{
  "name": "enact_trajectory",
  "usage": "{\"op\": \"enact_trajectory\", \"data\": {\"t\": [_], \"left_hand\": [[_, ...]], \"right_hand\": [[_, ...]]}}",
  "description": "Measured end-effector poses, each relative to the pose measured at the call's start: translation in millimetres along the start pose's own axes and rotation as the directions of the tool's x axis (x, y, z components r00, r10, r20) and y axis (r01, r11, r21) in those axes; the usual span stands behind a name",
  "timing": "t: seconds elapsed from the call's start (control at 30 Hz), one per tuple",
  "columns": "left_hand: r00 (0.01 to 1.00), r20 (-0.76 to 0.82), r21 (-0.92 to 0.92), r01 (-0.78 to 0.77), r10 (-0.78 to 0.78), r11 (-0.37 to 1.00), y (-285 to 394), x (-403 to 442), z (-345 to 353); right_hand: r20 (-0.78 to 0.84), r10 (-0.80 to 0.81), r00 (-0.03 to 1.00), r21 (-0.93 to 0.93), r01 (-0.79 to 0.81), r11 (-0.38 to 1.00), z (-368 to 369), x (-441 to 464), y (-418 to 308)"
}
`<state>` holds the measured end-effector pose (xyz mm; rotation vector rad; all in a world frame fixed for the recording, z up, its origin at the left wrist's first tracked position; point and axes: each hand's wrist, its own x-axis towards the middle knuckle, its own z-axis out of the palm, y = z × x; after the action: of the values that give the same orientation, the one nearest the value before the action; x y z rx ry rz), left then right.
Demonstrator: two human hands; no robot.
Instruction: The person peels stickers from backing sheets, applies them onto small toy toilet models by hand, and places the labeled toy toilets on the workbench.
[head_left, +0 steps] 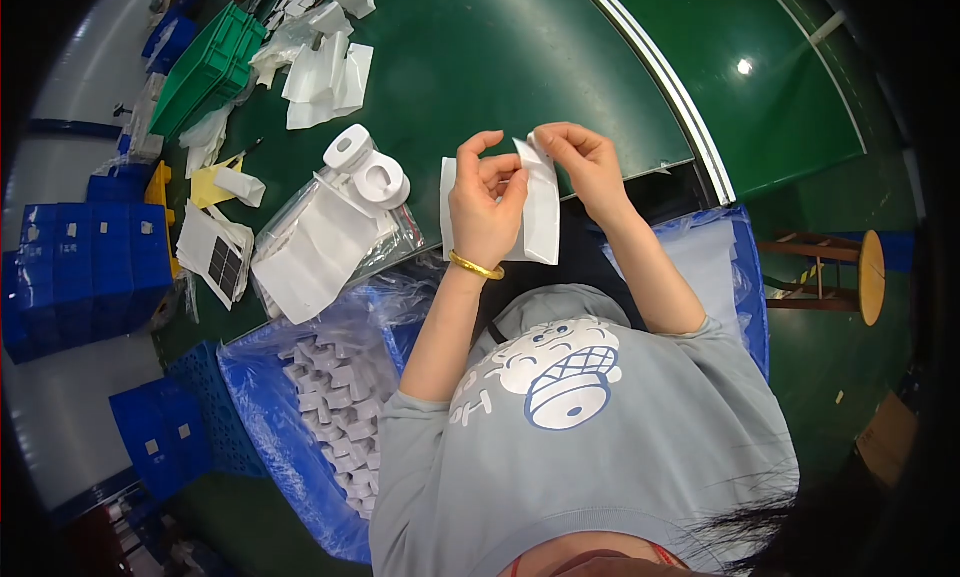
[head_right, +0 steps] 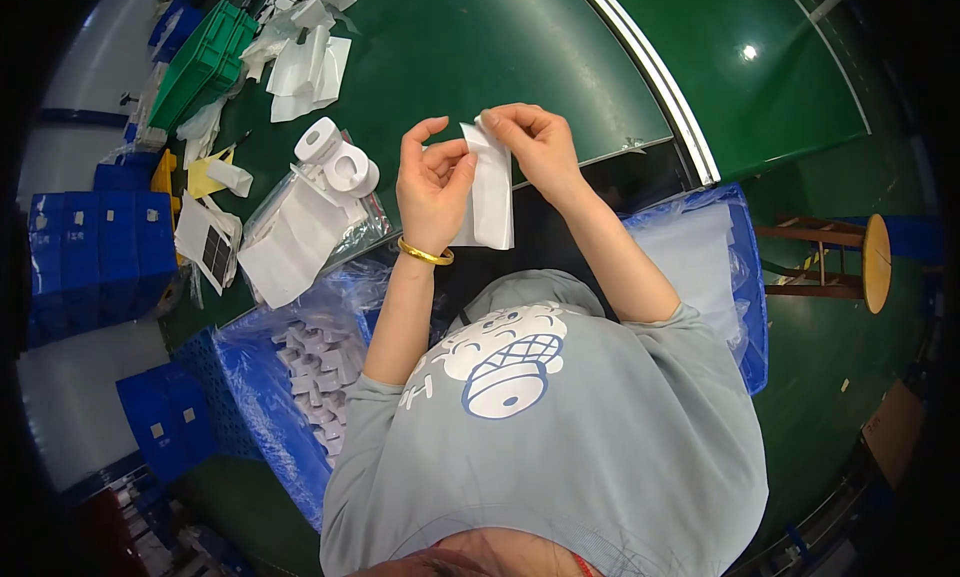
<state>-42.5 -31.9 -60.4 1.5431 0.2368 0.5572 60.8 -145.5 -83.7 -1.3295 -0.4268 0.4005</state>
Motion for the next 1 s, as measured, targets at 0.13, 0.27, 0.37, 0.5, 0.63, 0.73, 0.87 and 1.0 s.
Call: {"op": "enact_trajectory", "data": {"t": [0.13, 0.27, 0.37, 0.5, 0.63, 0.73, 0.87, 1.0], "left_hand": [[0.994, -0.052, -0.026, 0.093, -0.095, 0.995, -9, 4, -5], [0.99, -0.136, 0.09, 0.052, -0.04, 0.995, -26, 38, -19], [0.968, -0.245, 0.209, 0.002, 0.05, 0.978, -30, 90, -37], [0.947, -0.219, 0.859, 0.072, 0.237, 0.507, -13, 116, -51], [0.979, 0.025, 0.72, -0.159, 0.204, 0.676, 33, 75, -17], [0.973, 0.203, -0.033, 0.118, -0.109, 0.992, 31, 37, 22], [0.987, 0.1, -0.323, 0.155, -0.129, 0.934, 14, 28, 32], [0.969, 0.106, -0.454, 0.247, -0.224, 0.856, 13, 30, 26]], "right_hand": [[-0.166, 0.177, 0.97, 0.218, -0.139, 0.966, -10, 17, -12], [-0.246, 0.116, 0.962, 0.191, -0.069, 0.979, -24, 33, -18], [-0.319, 0.027, 0.947, 0.093, 0.003, 0.996, -21, 34, -23], [-0.36, -0.182, 0.915, -0.014, 0.189, 0.982, -17, 38, -19], [-0.193, -0.702, 0.686, -0.651, 0.446, 0.615, -11, 37, -23], [-0.039, -0.812, 0.583, -0.734, 0.534, 0.419, -3, 30, -29], [0.086, -0.834, 0.545, -0.756, 0.581, 0.302, 4, 22, -31], [0.163, -0.842, 0.514, -0.765, 0.605, 0.222, 8, 16, -26]]}}
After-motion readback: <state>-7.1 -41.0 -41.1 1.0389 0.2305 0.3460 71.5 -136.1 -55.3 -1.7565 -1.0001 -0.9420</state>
